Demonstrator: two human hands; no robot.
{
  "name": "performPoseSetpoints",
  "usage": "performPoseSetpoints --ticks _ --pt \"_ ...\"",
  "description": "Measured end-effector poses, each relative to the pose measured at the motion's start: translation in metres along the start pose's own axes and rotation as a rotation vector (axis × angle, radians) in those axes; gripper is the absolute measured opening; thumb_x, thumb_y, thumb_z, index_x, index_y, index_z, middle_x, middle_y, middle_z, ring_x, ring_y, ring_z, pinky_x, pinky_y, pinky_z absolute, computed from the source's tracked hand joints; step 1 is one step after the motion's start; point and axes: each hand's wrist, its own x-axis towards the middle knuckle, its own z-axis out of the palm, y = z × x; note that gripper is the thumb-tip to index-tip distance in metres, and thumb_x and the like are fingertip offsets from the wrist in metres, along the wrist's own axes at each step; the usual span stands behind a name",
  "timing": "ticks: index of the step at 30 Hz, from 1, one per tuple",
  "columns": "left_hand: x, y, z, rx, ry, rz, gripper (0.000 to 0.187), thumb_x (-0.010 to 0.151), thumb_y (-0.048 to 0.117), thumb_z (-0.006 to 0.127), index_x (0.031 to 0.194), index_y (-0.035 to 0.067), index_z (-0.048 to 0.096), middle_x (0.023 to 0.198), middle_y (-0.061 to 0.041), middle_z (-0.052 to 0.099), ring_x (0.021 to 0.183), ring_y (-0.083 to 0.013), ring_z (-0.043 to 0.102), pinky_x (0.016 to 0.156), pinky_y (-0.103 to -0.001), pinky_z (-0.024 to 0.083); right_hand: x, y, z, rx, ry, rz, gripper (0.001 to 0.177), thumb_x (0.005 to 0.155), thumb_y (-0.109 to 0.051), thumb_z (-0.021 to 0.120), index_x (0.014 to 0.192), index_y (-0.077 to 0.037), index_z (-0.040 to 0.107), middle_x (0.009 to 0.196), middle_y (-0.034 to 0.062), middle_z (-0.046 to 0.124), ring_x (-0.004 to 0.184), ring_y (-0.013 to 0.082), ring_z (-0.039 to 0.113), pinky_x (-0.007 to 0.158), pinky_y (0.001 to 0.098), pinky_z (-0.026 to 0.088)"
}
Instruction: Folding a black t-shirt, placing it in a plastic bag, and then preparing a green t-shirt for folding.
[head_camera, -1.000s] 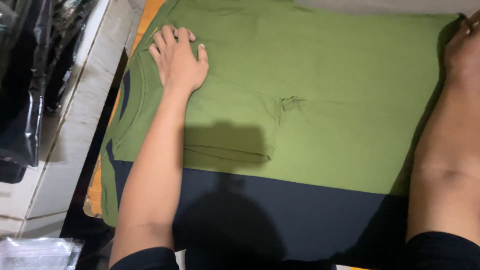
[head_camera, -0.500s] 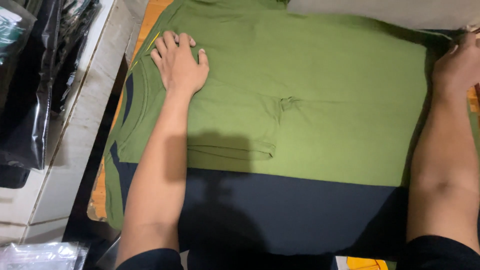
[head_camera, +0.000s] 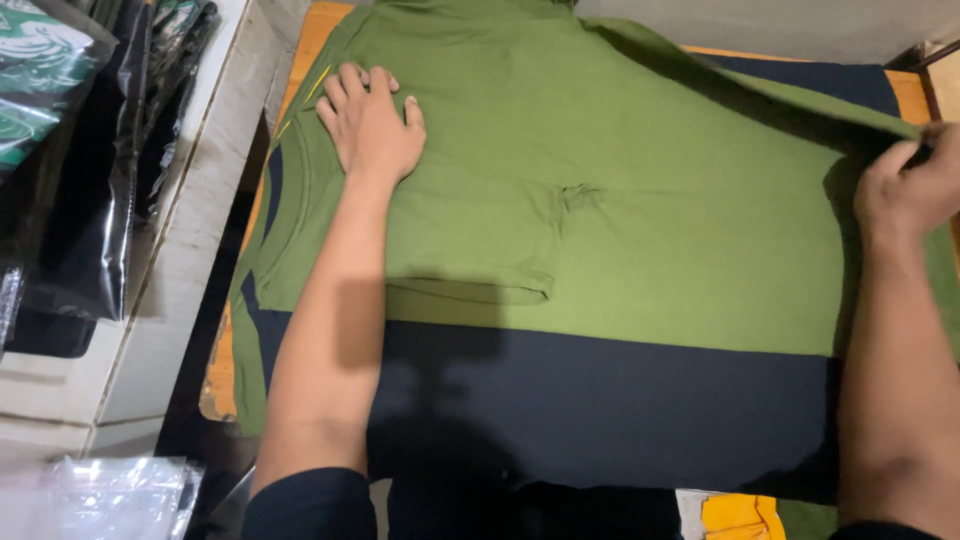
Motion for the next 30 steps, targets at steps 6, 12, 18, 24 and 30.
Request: performPoseSetpoints --ticks 6,12,18,24,30 --pt "0.002 0.018 -0.004 0.449 -0.041 0.027 0.050 0.096 0.047 0.058 0.129 0.011 0.068 0.150 -0.023 0.050 0.137 -0.0451 0.040 0.109 -0.057 0.031 -0.021 0.014 0.006 0.049 -0.146 0.106 0.023 0.110 -0.012 0.054 0.088 -0.010 0.060 0.078 0.0028 0.057 0.070 0.0235 0.060 0.059 0.0444 0.040" --pt "0.004 0.022 -0.020 0.254 -0.013 0.051 0.050 0.089 0.042 0.072 0.120 0.003 0.067 0.135 -0.021 0.053 0.122 -0.0399 0.048 0.089 -0.050 0.052 0.001 -0.005 -0.004 -0.034 -0.615 0.050 0.044 0.110 -0.037 0.053 0.080 -0.005 0.056 0.064 0.0198 0.040 0.067 0.0388 0.053 0.057 0.0500 0.038" --pt "0.041 0.012 -0.004 -0.025 -0.109 -0.094 0.035 0.096 0.034 0.069 0.106 0.002 0.063 0.131 -0.023 0.053 0.093 -0.0398 0.066 0.072 -0.054 0.057 0.004 -0.005 -0.011 0.164 -0.652 0.246 0.024 0.093 -0.038 0.062 0.100 -0.018 0.074 0.076 0.0024 0.049 0.071 0.0271 0.050 0.058 0.0452 0.039" --pt "0.115 -0.017 0.065 -0.121 0.153 -0.083 0.031 0.100 0.031 0.054 0.107 0.005 0.067 0.110 -0.018 0.066 0.092 -0.0437 0.068 0.066 -0.060 0.054 0.021 -0.033 -0.025 0.547 -0.434 0.301 0.059 0.102 -0.001 0.066 0.070 -0.017 0.018 0.073 -0.0055 0.016 0.071 0.0097 0.015 0.060 0.0345 0.010" --pt "0.134 -0.034 0.112 -0.053 0.256 -0.129 0.022 0.094 0.032 0.073 0.087 0.011 0.071 0.090 -0.014 0.071 0.081 -0.0419 0.070 0.060 -0.058 0.052 0.016 -0.031 -0.020 0.499 -0.415 0.434 0.071 0.124 -0.005 0.065 0.069 -0.018 0.021 0.068 -0.0055 0.018 0.064 0.0092 0.016 0.060 0.0346 0.014"
